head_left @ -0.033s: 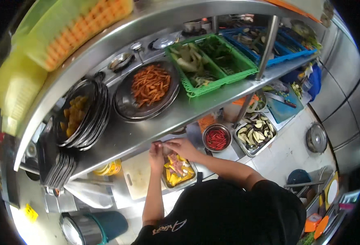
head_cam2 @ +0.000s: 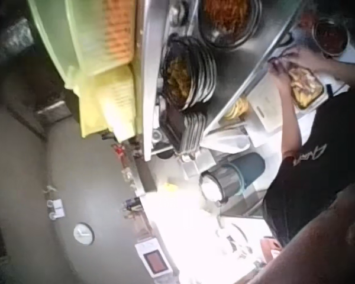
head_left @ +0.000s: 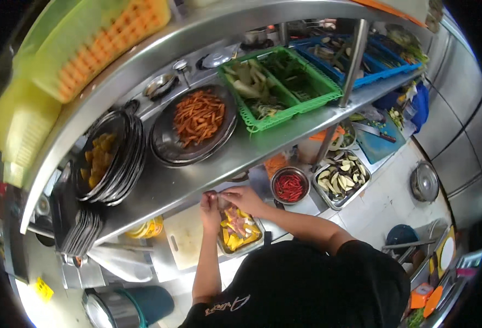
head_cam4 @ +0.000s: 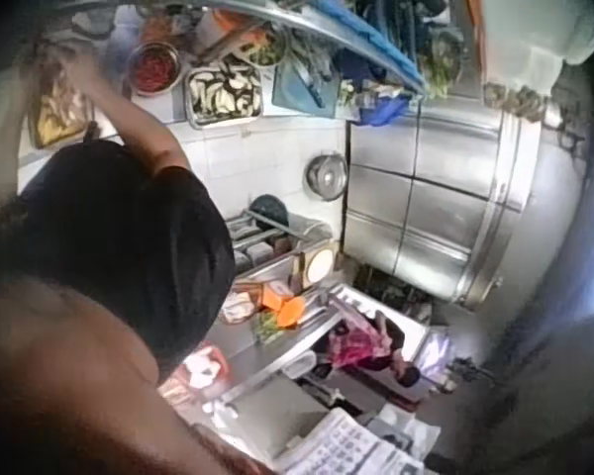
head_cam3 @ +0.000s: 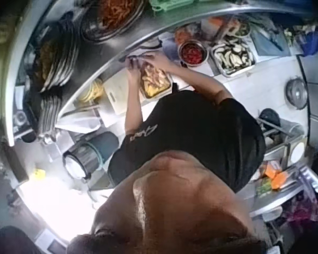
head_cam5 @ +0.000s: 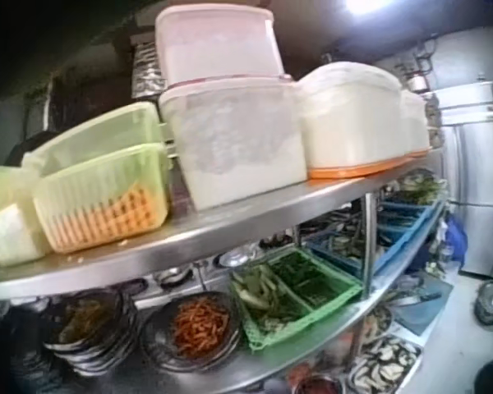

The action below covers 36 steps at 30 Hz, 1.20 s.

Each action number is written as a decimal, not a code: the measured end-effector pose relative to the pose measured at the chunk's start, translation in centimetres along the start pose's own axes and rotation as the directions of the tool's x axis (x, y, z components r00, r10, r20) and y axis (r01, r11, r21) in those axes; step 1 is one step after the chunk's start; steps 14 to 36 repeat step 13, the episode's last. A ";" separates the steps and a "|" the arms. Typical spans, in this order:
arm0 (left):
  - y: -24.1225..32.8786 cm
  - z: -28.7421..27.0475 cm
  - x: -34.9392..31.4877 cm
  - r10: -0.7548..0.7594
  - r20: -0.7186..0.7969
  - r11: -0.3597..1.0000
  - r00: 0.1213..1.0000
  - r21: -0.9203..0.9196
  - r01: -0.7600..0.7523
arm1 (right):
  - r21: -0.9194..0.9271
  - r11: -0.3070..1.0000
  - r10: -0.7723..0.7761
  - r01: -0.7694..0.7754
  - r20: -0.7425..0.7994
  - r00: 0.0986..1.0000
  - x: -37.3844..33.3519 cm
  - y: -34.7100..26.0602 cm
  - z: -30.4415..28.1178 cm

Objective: The person prepares food items by placing sauce dishes onto a wooden board, heating small containers in a microwave, and gathering cut vegetables and meat onto a metal tray.

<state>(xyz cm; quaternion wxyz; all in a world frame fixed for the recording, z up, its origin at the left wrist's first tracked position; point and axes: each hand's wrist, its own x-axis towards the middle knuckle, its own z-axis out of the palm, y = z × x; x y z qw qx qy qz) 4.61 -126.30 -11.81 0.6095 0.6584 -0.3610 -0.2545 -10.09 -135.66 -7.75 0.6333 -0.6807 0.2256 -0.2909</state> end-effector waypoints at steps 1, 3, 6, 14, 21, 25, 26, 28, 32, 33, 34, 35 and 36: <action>-0.8 0.3 0.0 0.104 -0.103 0.991 0.989 0.094 -0.095 | 0.004 1.000 -0.006 0.006 -0.014 1.000 0.1 0.4 0.1; 2.2 2.0 -0.2 0.104 -0.094 0.985 0.990 0.151 -0.089 | 0.329 0.935 0.122 -0.132 0.049 0.991 0.1 1.2 -0.3; 3.8 2.4 -0.3 0.020 -0.115 0.997 0.993 0.082 -0.011 | 0.586 0.779 0.183 -0.224 0.130 0.974 0.1 1.9 0.3; 1.3 1.0 0.2 -0.172 0.171 0.967 0.970 -0.159 0.200 | 0.627 0.674 0.222 -0.391 0.333 0.917 0.7 2.8 -0.5; 1.3 1.0 0.2 -0.172 0.171 0.967 0.970 -0.159 0.200 | 0.627 0.674 0.222 -0.391 0.333 0.917 0.7 2.8 -0.5; 1.3 1.0 0.2 -0.172 0.171 0.967 0.970 -0.159 0.200 | 0.627 0.674 0.222 -0.391 0.333 0.917 0.7 2.8 -0.5; 1.3 1.0 0.2 -0.172 0.171 0.967 0.970 -0.159 0.200 | 0.627 0.674 0.222 -0.391 0.333 0.917 0.7 2.8 -0.5; 1.3 1.0 0.2 -0.172 0.171 0.967 0.970 -0.159 0.200 | 0.627 0.674 0.222 -0.391 0.333 0.917 0.7 2.8 -0.5; 1.3 1.0 0.2 -0.172 0.171 0.967 0.970 -0.159 0.200 | 0.627 0.674 0.222 -0.391 0.333 0.917 0.7 2.8 -0.5; 1.3 1.0 0.2 -0.172 0.171 0.967 0.970 -0.159 0.200 | 0.627 0.674 0.222 -0.391 0.333 0.917 0.7 2.8 -0.5; 1.3 1.0 0.2 -0.172 0.171 0.967 0.970 -0.159 0.200 | 0.627 0.674 0.222 -0.391 0.333 0.917 0.7 2.8 -0.5; 1.3 1.0 0.2 -0.172 0.171 0.967 0.970 -0.159 0.200 | 0.627 0.674 0.222 -0.391 0.333 0.917 0.7 2.8 -0.5; 1.3 1.0 0.2 -0.172 0.171 0.967 0.970 -0.159 0.200 | 0.627 0.674 0.222 -0.391 0.333 0.917 0.7 2.8 -0.5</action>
